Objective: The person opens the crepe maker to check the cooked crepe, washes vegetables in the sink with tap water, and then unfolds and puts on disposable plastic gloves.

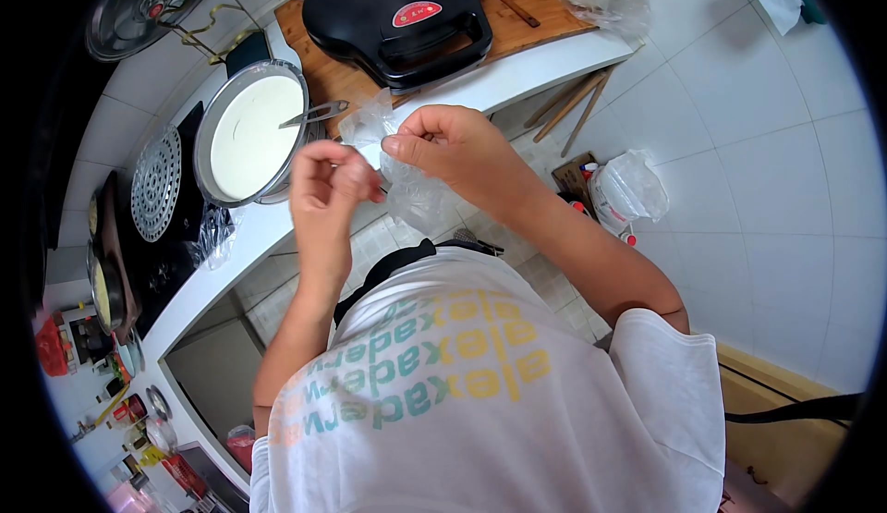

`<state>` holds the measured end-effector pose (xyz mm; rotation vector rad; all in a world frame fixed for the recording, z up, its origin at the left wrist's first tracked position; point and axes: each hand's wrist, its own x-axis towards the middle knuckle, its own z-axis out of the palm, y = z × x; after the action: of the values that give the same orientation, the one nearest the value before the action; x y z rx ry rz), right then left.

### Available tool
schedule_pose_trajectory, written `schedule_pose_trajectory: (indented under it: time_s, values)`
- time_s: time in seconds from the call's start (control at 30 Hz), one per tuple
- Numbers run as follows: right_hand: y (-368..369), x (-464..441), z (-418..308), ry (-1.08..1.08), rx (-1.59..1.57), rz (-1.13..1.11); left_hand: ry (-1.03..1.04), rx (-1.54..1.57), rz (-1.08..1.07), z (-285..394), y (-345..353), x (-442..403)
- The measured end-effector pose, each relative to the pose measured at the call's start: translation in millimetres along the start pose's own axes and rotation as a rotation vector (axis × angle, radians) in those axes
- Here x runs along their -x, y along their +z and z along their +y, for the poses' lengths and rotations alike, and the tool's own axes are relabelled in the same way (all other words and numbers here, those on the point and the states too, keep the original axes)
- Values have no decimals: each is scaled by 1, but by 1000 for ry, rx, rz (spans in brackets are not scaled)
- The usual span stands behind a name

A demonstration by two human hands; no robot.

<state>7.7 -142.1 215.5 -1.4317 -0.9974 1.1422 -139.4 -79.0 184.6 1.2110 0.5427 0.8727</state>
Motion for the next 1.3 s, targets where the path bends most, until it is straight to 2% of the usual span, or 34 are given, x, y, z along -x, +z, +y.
schedule_pose_trajectory:
  time_s: [0.17, 0.2, 0.43, 0.53, 0.73, 0.9, 1.1, 1.3]
  values:
    - [8, 0, 0, 30, -217, -71, -128, 27, -163, -3, 8, 1]
    - [8, 2, -2, 36, -232, -86, -82, 35, -158, -4, 7, -1]
    - [3, 2, -1, 114, -321, -57, -109, 51, -96, -1, 3, -2]
    - [0, 3, 2, 37, -230, -96, -114, 30, -94, 1, 3, -2]
    - [-1, 2, 1, 56, -198, -93, -53, -89, -107, -1, 1, -1]
    - [-1, 2, 5, 52, -230, -87, -32, -168, -89, -3, 1, 0]
    - [1, 2, 6, 47, -274, -63, 92, -291, -73, -4, 0, 0]
    - [5, 3, 3, -22, -262, 24, 51, -309, -64, -6, -3, 4]
